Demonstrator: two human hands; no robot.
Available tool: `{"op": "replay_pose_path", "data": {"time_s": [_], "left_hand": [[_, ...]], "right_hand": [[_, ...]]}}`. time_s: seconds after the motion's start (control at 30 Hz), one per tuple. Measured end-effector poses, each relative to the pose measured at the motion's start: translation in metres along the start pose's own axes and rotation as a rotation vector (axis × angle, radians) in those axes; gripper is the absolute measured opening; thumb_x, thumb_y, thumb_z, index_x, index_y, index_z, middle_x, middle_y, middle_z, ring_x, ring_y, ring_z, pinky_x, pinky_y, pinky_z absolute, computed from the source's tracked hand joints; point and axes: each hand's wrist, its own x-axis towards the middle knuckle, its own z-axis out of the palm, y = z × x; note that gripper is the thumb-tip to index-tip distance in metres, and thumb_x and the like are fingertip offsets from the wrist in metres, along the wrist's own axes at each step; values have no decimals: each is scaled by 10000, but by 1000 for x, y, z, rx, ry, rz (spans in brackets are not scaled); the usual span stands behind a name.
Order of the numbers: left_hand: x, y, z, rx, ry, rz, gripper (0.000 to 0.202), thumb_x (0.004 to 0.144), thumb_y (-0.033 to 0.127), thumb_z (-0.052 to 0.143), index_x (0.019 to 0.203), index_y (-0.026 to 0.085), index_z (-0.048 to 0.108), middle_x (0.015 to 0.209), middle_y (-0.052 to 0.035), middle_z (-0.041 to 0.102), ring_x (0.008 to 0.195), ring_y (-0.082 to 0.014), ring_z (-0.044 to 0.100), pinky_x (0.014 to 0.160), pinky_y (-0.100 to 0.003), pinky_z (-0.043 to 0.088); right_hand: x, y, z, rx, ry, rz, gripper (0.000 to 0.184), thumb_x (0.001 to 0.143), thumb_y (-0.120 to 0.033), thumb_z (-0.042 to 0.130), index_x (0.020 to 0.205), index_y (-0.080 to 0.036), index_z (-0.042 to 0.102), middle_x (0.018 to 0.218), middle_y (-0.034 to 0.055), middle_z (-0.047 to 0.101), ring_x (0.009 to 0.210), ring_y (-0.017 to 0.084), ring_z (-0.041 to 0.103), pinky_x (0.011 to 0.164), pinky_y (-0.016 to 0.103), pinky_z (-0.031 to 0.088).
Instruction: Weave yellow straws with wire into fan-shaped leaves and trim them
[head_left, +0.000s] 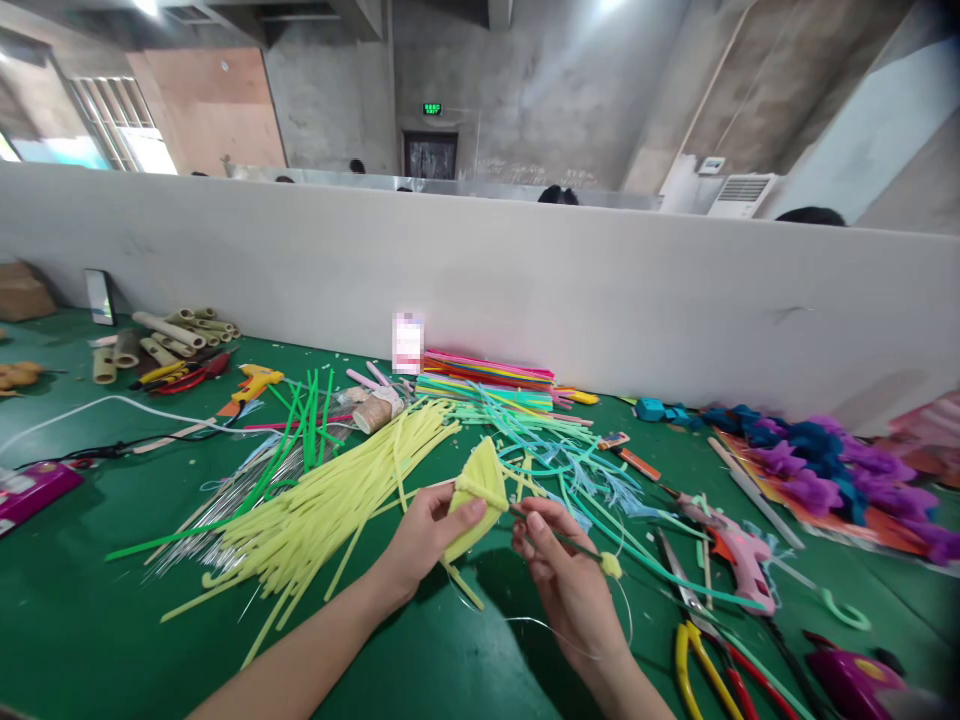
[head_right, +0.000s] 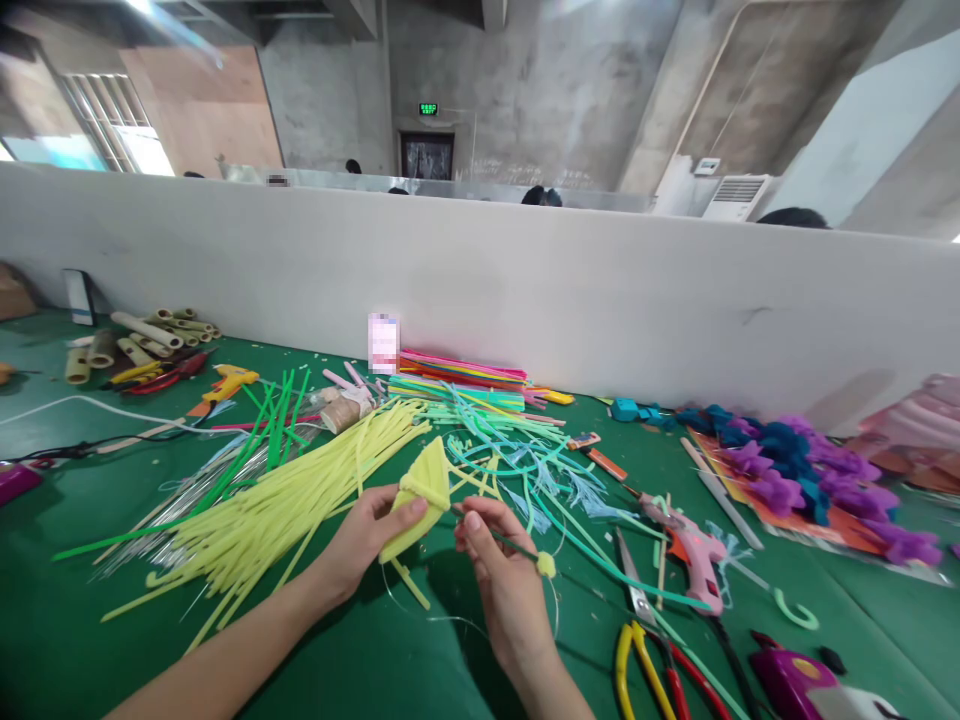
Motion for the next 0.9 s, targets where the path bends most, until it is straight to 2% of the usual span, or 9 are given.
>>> {"op": "replay_pose_path", "data": {"time_s": [0.2, 0.37, 0.53, 0.7, 0.77, 0.83, 0.9], "left_hand": [[1, 1, -1, 30, 24, 15, 355, 703, 465, 725, 805, 125, 721, 760, -41, 685, 652, -136, 572, 595, -208, 413], [0, 0, 1, 70, -70, 19, 348, 727, 437, 713, 874, 122, 728, 795, -46, 692, 687, -144, 580, 616, -209, 414], [0, 0, 0, -72, -105, 5, 337, 729, 399, 726, 947, 146, 681, 840, -37, 685, 719, -144, 595, 656, -215, 439], [4, -1, -7, -102, -43, -49, 296, 709, 364, 751, 835, 109, 667, 762, -40, 671, 645, -119, 584, 598, -194, 433], [5, -1, -9, -125, -25, -62, 290, 702, 356, 757, 816, 108, 661, 744, -38, 668, 627, -119, 588, 595, -200, 442], [5, -1, -10, -144, -33, -67, 282, 702, 352, 757, 807, 112, 654, 734, -37, 669, 620, -126, 599, 606, -216, 458], [5, 0, -9, -157, -56, -66, 277, 720, 360, 740, 820, 118, 649, 732, -41, 673, 629, -143, 617, 626, -240, 474]], "right_hand": [[-2, 5, -2, -125, -55, 10, 229, 759, -357, 725, 931, -209, 695, 827, 24, 661, 790, 150, 580, 662, 241, 471], [-3, 10, -2, -219, -90, -21, 277, 768, -365, 715, 1009, -229, 692, 907, 33, 680, 751, 140, 570, 696, 265, 473], [-2, 12, -3, -304, -92, -78, 260, 770, -397, 698, 972, -232, 695, 906, 32, 677, 737, 145, 573, 705, 276, 481], [-1, 3, -2, -576, -257, -190, 313, 721, -339, 740, 1002, -236, 648, 972, 46, 649, 887, 200, 588, 774, 300, 484], [0, 0, -2, -608, -301, -238, 326, 745, -335, 715, 1044, -231, 636, 1015, 62, 642, 902, 204, 589, 796, 308, 479], [1, -1, -2, -565, -304, -205, 287, 795, -359, 664, 1040, -212, 650, 997, 77, 653, 875, 201, 602, 778, 309, 481], [2, -1, -2, -467, -293, -100, 285, 829, -398, 622, 1022, -194, 667, 913, 78, 670, 785, 188, 616, 694, 296, 488]]}}
